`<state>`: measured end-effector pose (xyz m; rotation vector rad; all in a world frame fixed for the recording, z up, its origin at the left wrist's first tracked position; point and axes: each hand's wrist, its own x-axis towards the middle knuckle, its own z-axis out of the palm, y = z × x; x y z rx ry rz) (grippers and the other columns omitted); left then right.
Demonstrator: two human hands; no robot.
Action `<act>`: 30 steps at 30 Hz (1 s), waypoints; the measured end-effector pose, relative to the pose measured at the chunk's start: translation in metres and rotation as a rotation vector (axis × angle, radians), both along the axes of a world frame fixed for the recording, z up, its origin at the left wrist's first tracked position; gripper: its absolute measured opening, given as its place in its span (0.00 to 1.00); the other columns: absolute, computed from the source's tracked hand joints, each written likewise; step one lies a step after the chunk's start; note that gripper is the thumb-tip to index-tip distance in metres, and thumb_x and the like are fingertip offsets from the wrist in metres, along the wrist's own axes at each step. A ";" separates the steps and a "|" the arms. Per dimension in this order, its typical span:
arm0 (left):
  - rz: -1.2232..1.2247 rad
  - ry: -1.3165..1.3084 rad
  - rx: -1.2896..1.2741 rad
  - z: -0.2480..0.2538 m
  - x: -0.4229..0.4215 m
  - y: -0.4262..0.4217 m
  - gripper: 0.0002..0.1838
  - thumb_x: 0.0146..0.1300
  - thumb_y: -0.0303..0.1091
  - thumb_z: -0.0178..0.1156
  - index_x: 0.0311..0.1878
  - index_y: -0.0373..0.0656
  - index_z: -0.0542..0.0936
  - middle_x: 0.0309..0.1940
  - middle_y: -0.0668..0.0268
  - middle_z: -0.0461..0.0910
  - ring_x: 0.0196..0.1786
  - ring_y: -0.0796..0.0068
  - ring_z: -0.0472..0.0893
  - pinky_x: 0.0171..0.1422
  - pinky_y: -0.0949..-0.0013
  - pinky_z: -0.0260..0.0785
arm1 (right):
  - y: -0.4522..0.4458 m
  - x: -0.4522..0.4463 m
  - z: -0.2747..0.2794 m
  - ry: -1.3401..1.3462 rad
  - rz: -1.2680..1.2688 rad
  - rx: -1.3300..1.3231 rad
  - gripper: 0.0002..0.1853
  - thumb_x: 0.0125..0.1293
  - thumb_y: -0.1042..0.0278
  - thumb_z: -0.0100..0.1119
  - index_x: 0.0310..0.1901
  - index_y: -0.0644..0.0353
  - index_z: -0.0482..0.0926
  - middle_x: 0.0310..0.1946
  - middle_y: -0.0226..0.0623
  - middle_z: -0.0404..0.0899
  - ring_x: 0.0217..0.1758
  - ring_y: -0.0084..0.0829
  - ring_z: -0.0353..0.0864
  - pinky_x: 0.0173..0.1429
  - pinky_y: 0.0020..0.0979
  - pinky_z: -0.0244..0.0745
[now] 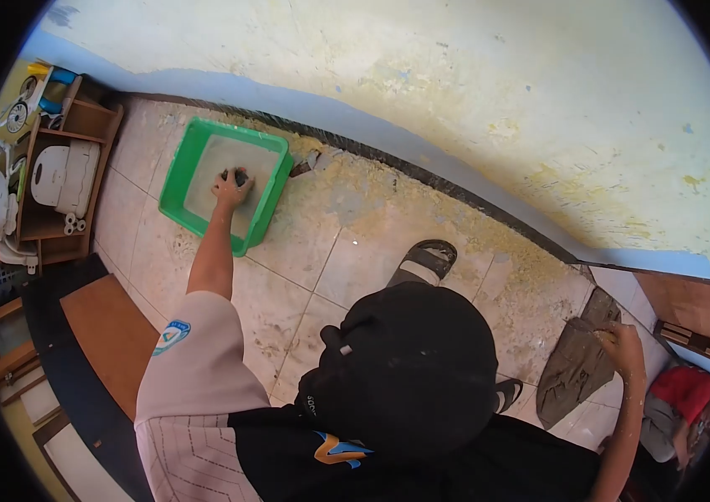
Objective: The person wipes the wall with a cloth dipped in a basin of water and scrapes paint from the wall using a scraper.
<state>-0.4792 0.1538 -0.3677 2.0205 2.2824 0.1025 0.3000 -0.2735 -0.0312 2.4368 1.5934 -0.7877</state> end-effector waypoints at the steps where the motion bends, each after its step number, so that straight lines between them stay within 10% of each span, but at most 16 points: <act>1: 0.004 0.000 -0.018 -0.003 0.003 -0.004 0.41 0.56 0.62 0.68 0.69 0.52 0.72 0.68 0.36 0.62 0.68 0.31 0.67 0.73 0.42 0.60 | 0.000 0.000 -0.001 0.000 0.004 -0.018 0.12 0.58 0.67 0.67 0.41 0.67 0.87 0.34 0.53 0.86 0.37 0.47 0.87 0.43 0.37 0.78; 6: 0.078 -0.003 -0.002 0.011 0.031 -0.036 0.28 0.62 0.55 0.63 0.62 0.53 0.77 0.58 0.51 0.72 0.60 0.38 0.74 0.55 0.42 0.74 | -0.005 0.002 -0.012 0.061 -0.060 0.039 0.13 0.60 0.67 0.67 0.42 0.69 0.86 0.33 0.53 0.86 0.36 0.42 0.88 0.43 0.36 0.78; 22: 0.313 -0.354 -0.077 0.027 0.024 -0.029 0.28 0.60 0.54 0.57 0.38 0.31 0.85 0.39 0.44 0.86 0.41 0.48 0.87 0.47 0.50 0.78 | -0.018 0.014 -0.002 0.053 -0.011 0.143 0.12 0.59 0.67 0.67 0.41 0.66 0.86 0.34 0.52 0.86 0.37 0.48 0.87 0.45 0.38 0.79; 26: 0.497 -1.359 -0.063 0.015 0.004 -0.011 0.21 0.63 0.56 0.59 0.24 0.50 0.76 0.14 0.72 0.68 0.11 0.76 0.64 0.15 0.68 0.55 | -0.022 0.018 0.006 -0.003 0.040 0.123 0.14 0.61 0.60 0.68 0.43 0.60 0.87 0.35 0.51 0.85 0.40 0.51 0.85 0.47 0.43 0.78; 30: 0.509 -1.802 -0.469 0.085 0.021 -0.005 0.16 0.68 0.59 0.55 0.40 0.59 0.75 0.21 0.75 0.72 0.11 0.78 0.62 0.14 0.75 0.48 | -0.020 0.017 0.021 -0.101 0.111 0.096 0.13 0.62 0.57 0.66 0.43 0.55 0.87 0.36 0.48 0.86 0.42 0.50 0.85 0.48 0.47 0.78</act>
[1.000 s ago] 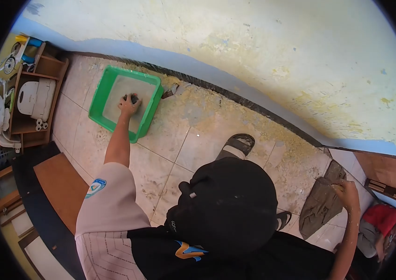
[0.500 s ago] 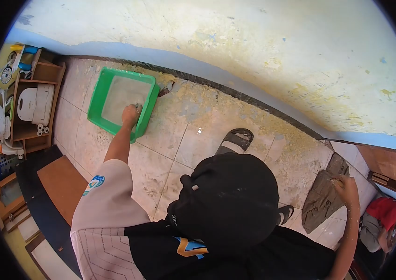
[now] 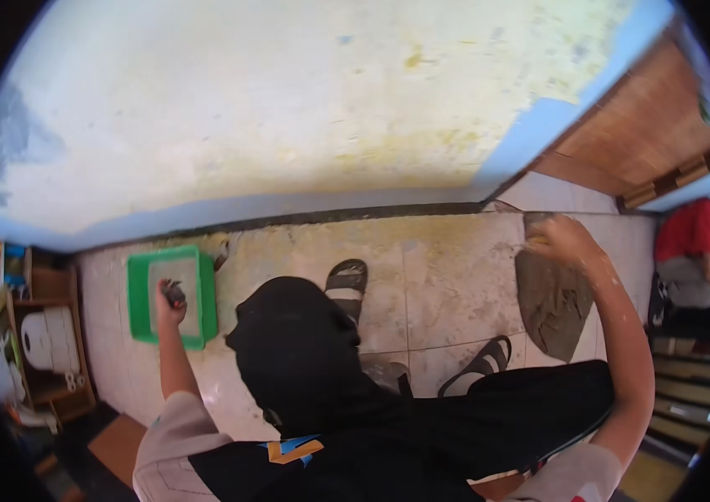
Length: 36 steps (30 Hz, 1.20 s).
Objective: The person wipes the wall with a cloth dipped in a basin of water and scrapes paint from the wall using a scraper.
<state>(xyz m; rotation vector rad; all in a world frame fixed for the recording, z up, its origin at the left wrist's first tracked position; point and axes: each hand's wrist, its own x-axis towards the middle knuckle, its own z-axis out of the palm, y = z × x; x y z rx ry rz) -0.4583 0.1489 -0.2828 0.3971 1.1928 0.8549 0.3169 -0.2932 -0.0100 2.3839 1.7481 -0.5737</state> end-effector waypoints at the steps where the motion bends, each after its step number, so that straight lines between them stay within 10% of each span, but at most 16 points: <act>1: -0.026 -0.092 0.039 0.017 0.011 -0.001 0.16 0.68 0.60 0.57 0.40 0.59 0.75 0.22 0.74 0.72 0.12 0.78 0.63 0.15 0.75 0.48 | 0.001 -0.001 0.006 0.007 -0.024 -0.010 0.14 0.62 0.56 0.65 0.43 0.55 0.87 0.37 0.48 0.86 0.43 0.50 0.85 0.49 0.47 0.78; 7: 0.199 0.027 0.037 0.109 0.086 -0.022 0.23 0.64 0.60 0.63 0.29 0.54 0.69 0.16 0.77 0.66 0.14 0.80 0.61 0.14 0.74 0.46 | -0.007 -0.001 0.009 0.051 -0.013 0.023 0.16 0.65 0.55 0.63 0.48 0.54 0.87 0.44 0.48 0.86 0.50 0.48 0.85 0.54 0.45 0.79; 17: 0.422 0.602 0.112 0.109 0.088 0.013 0.16 0.59 0.52 0.65 0.26 0.55 0.73 0.16 0.78 0.64 0.14 0.80 0.62 0.17 0.75 0.50 | -0.034 0.004 0.007 0.111 0.025 0.153 0.17 0.65 0.55 0.64 0.48 0.58 0.86 0.40 0.49 0.86 0.47 0.50 0.85 0.51 0.45 0.79; 22: -0.208 0.659 0.800 0.235 0.272 -0.059 0.23 0.65 0.61 0.64 0.34 0.49 0.78 0.19 0.77 0.69 0.16 0.83 0.66 0.17 0.75 0.55 | -0.048 -0.002 0.009 0.136 0.045 0.146 0.16 0.66 0.55 0.64 0.48 0.57 0.86 0.40 0.48 0.86 0.46 0.50 0.86 0.51 0.46 0.79; 25: -0.520 0.541 1.157 0.306 0.396 -0.129 0.16 0.74 0.49 0.60 0.46 0.45 0.79 0.24 0.76 0.72 0.21 0.87 0.69 0.20 0.79 0.58 | -0.050 -0.002 0.003 0.139 0.047 0.115 0.16 0.66 0.55 0.64 0.48 0.57 0.86 0.40 0.47 0.87 0.46 0.49 0.86 0.51 0.46 0.79; 28: -0.819 0.675 1.965 0.357 0.496 -0.194 0.17 0.68 0.37 0.66 0.52 0.38 0.76 0.46 0.52 0.76 0.48 0.55 0.78 0.53 0.57 0.72 | -0.049 -0.006 0.003 0.177 0.001 0.055 0.16 0.61 0.60 0.63 0.48 0.54 0.87 0.44 0.47 0.87 0.49 0.46 0.86 0.53 0.44 0.80; 30: -0.805 0.797 2.513 0.378 0.556 -0.225 0.22 0.57 0.38 0.71 0.53 0.43 0.76 0.47 0.57 0.74 0.50 0.55 0.76 0.53 0.56 0.72 | -0.049 -0.015 0.009 0.175 0.008 0.042 0.16 0.61 0.59 0.63 0.48 0.55 0.88 0.44 0.46 0.87 0.48 0.46 0.86 0.52 0.44 0.80; 36: -0.483 0.943 3.082 0.371 0.709 -0.245 0.18 0.60 0.32 0.61 0.55 0.48 0.76 0.53 0.63 0.73 0.58 0.59 0.73 0.61 0.59 0.66 | -0.062 -0.033 0.013 0.193 0.087 -0.006 0.16 0.65 0.56 0.62 0.46 0.57 0.87 0.40 0.47 0.87 0.46 0.48 0.86 0.50 0.46 0.79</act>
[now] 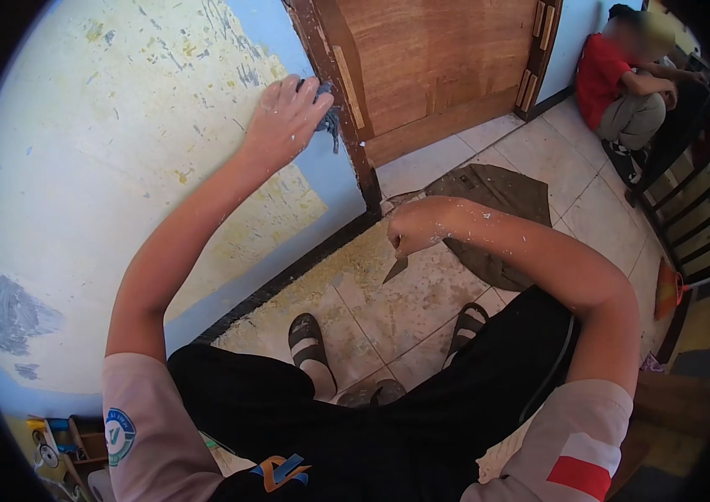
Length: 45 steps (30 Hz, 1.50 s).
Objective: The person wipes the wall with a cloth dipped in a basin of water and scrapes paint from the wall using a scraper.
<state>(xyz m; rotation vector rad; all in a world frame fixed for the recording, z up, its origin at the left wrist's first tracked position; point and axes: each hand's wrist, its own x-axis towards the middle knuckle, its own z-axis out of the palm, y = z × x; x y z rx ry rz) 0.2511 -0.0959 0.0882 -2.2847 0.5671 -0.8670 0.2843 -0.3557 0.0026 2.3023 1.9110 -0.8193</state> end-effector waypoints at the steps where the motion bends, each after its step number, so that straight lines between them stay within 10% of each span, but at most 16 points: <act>1: 0.009 -0.094 0.072 -0.005 0.011 0.000 0.16 0.62 0.33 0.57 0.55 0.48 0.76 0.53 0.64 0.72 0.59 0.60 0.72 0.62 0.58 0.65 | -0.003 -0.001 0.002 -0.006 -0.009 -0.019 0.16 0.65 0.56 0.62 0.46 0.57 0.87 0.40 0.47 0.87 0.46 0.48 0.86 0.50 0.46 0.79; 12: -0.081 0.193 0.301 -0.123 -0.006 0.021 0.13 0.65 0.37 0.54 0.51 0.46 0.77 0.48 0.65 0.72 0.59 0.63 0.70 0.60 0.62 0.62 | -0.013 -0.004 -0.013 0.060 -0.004 -0.062 0.16 0.63 0.58 0.63 0.47 0.57 0.87 0.39 0.45 0.87 0.46 0.46 0.86 0.50 0.45 0.80; 21: 0.086 -0.008 -0.014 -0.016 -0.011 0.017 0.12 0.60 0.35 0.60 0.48 0.54 0.76 0.52 0.67 0.72 0.59 0.62 0.70 0.58 0.58 0.61 | -0.012 -0.002 0.000 0.076 -0.047 0.028 0.15 0.63 0.59 0.61 0.46 0.57 0.87 0.37 0.47 0.86 0.44 0.48 0.86 0.48 0.46 0.80; 35: -0.073 0.342 0.386 -0.272 0.017 0.012 0.13 0.63 0.40 0.56 0.49 0.51 0.79 0.48 0.66 0.71 0.60 0.65 0.68 0.64 0.63 0.58 | -0.001 -0.013 0.005 0.027 -0.016 -0.013 0.13 0.61 0.62 0.59 0.44 0.57 0.87 0.35 0.47 0.86 0.42 0.49 0.86 0.46 0.47 0.80; 45: 0.025 0.063 -0.171 -0.060 -0.002 0.007 0.17 0.54 0.34 0.65 0.47 0.58 0.77 0.49 0.71 0.73 0.56 0.65 0.71 0.56 0.56 0.56 | -0.005 0.000 0.002 0.003 -0.055 0.028 0.13 0.60 0.64 0.60 0.43 0.59 0.87 0.36 0.49 0.86 0.43 0.49 0.86 0.47 0.48 0.80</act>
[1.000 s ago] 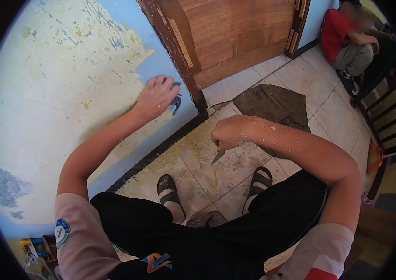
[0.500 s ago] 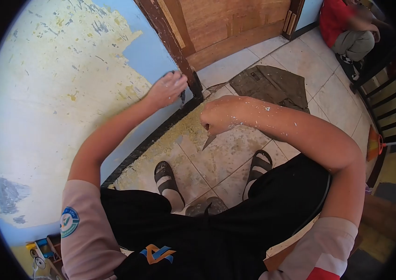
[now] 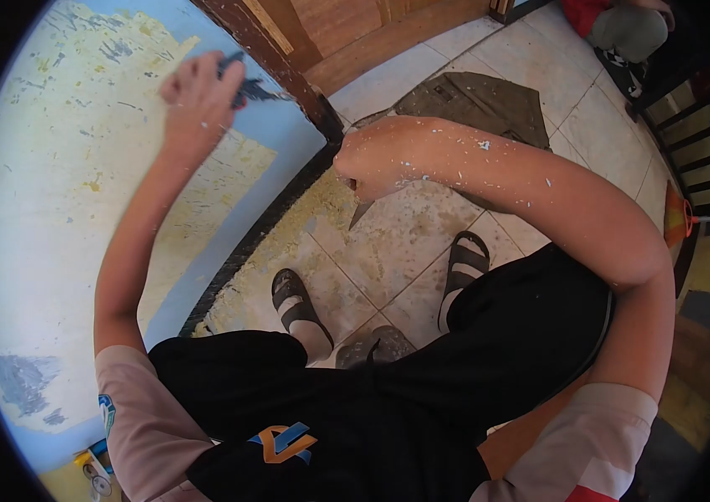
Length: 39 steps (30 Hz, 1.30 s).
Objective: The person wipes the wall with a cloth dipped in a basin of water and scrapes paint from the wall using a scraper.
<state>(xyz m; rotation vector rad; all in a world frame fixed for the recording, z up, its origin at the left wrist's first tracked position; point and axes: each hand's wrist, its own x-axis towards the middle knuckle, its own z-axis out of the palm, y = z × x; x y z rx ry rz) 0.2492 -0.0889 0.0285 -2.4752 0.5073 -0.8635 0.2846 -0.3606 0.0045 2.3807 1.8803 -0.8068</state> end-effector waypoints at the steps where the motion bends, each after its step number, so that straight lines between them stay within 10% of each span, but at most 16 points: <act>1: 0.057 -0.078 0.024 0.016 0.000 0.002 0.20 0.51 0.33 0.67 0.50 0.59 0.77 0.53 0.72 0.73 0.58 0.65 0.71 0.56 0.54 0.55 | 0.000 -0.001 -0.001 -0.004 -0.004 -0.027 0.13 0.60 0.65 0.60 0.43 0.60 0.87 0.36 0.49 0.86 0.43 0.49 0.86 0.47 0.48 0.80; 7: 0.002 -0.210 0.235 -0.030 0.021 0.010 0.18 0.57 0.32 0.60 0.51 0.61 0.76 0.56 0.73 0.74 0.60 0.66 0.70 0.58 0.58 0.55 | 0.002 -0.006 -0.004 0.036 0.021 -0.116 0.12 0.60 0.65 0.60 0.42 0.60 0.87 0.35 0.49 0.85 0.42 0.50 0.86 0.46 0.48 0.80; 17: -0.140 0.336 0.533 -0.263 0.015 0.012 0.14 0.62 0.39 0.56 0.50 0.50 0.78 0.52 0.65 0.70 0.61 0.62 0.68 0.64 0.61 0.58 | -0.001 -0.009 0.000 0.029 0.028 -0.120 0.12 0.59 0.64 0.60 0.39 0.61 0.87 0.33 0.50 0.85 0.39 0.51 0.85 0.44 0.49 0.79; 23: 0.050 0.423 0.133 -0.158 0.014 -0.013 0.12 0.61 0.36 0.58 0.48 0.50 0.77 0.49 0.65 0.72 0.59 0.61 0.70 0.60 0.60 0.59 | 0.001 -0.010 0.008 -0.018 0.006 -0.070 0.13 0.59 0.64 0.59 0.40 0.61 0.87 0.33 0.51 0.85 0.40 0.51 0.86 0.44 0.49 0.79; 30: 0.001 -0.085 0.002 -0.023 0.013 -0.011 0.08 0.59 0.37 0.58 0.42 0.55 0.75 0.48 0.70 0.72 0.54 0.66 0.70 0.54 0.61 0.56 | -0.003 -0.008 -0.005 0.004 -0.032 -0.151 0.14 0.60 0.63 0.60 0.43 0.60 0.87 0.34 0.50 0.85 0.42 0.50 0.86 0.46 0.49 0.80; 34: -0.075 -0.132 0.215 -0.061 0.028 0.006 0.08 0.60 0.38 0.58 0.42 0.54 0.75 0.49 0.70 0.71 0.56 0.67 0.68 0.57 0.61 0.57 | -0.008 -0.009 -0.012 0.051 -0.049 -0.166 0.14 0.60 0.63 0.61 0.44 0.59 0.87 0.34 0.49 0.86 0.43 0.50 0.86 0.47 0.48 0.79; 39: -0.238 0.442 0.359 -0.175 0.037 0.004 0.09 0.62 0.40 0.57 0.42 0.53 0.82 0.51 0.69 0.72 0.60 0.66 0.67 0.64 0.64 0.57 | -0.012 -0.007 -0.025 0.063 -0.070 -0.068 0.12 0.61 0.66 0.58 0.42 0.60 0.86 0.35 0.48 0.85 0.43 0.49 0.86 0.48 0.47 0.79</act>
